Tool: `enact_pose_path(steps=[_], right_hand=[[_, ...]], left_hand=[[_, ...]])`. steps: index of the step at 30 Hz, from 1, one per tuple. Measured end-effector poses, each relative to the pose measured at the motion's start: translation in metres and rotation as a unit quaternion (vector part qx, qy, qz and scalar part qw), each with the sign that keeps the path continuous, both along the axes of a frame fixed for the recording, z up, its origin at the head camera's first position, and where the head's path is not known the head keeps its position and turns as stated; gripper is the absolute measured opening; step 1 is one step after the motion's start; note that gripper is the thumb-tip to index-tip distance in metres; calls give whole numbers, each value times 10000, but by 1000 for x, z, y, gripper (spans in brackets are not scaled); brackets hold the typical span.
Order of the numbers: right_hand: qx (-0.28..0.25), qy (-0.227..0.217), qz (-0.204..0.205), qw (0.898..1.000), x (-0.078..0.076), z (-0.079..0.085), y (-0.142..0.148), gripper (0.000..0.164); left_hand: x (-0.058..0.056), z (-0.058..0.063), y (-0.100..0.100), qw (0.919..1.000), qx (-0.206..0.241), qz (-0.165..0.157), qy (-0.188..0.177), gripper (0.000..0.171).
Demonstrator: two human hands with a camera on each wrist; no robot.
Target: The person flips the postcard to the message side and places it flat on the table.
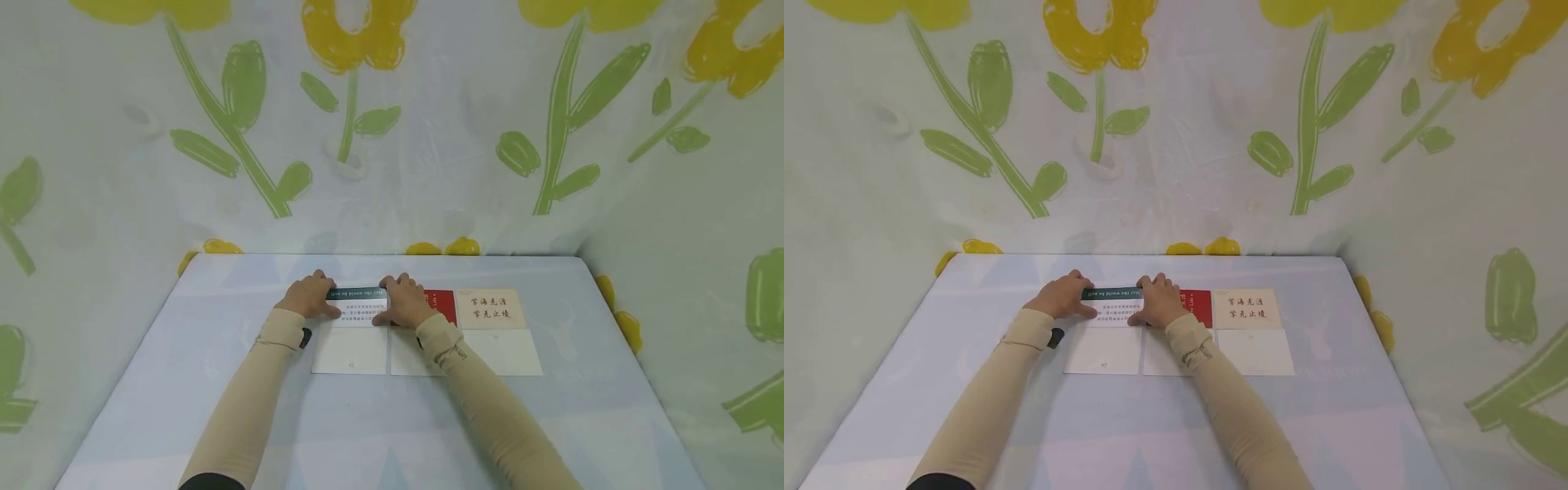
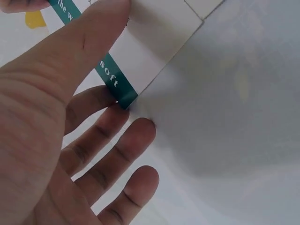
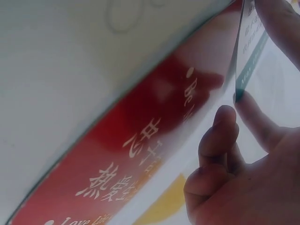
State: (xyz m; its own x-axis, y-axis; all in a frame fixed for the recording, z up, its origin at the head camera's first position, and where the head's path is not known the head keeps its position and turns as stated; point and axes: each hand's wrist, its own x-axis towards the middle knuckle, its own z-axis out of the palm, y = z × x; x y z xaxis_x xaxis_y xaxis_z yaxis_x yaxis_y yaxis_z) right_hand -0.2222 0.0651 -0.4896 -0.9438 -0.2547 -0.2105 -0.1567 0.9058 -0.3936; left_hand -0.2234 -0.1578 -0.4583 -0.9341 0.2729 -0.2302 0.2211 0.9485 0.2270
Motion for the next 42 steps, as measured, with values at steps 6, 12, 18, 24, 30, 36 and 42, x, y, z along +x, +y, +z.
enact_pose_path(steps=[6, 12, 18, 24, 30, 36, 42], right_hand=[[118, 144, 8, 9998, 2, 0, 1, 84], [128, 252, 89, 9996, 6, 1, 0, 84], [31, 333, 77, 9994, 9, -2, -2, 84], [-43, 342, 34, 9994, 9, -5, -3, 85], [-74, 452, 13, 9989, 9, -1, -4, 86], [-340, 418, -130, 9985, 11, 3, -5, 87], [-555, 458, -153, 9973, 12, 7, -3, 82]], left_hand=[[0, -2, -1, 9996, 252, 101, -75, 66], [0, -8, -3, 9991, 270, 263, -179, 74], [1, -6, -5, 9989, 184, 398, -143, 68], [1, -1, -7, 9980, 228, 532, -258, 55], [1, 0, -7, 9947, 446, 795, -481, 50], [3, -4, -6, 9922, 659, 986, -375, 55], [8, -5, -8, 9904, 819, 1111, -25, 56]])
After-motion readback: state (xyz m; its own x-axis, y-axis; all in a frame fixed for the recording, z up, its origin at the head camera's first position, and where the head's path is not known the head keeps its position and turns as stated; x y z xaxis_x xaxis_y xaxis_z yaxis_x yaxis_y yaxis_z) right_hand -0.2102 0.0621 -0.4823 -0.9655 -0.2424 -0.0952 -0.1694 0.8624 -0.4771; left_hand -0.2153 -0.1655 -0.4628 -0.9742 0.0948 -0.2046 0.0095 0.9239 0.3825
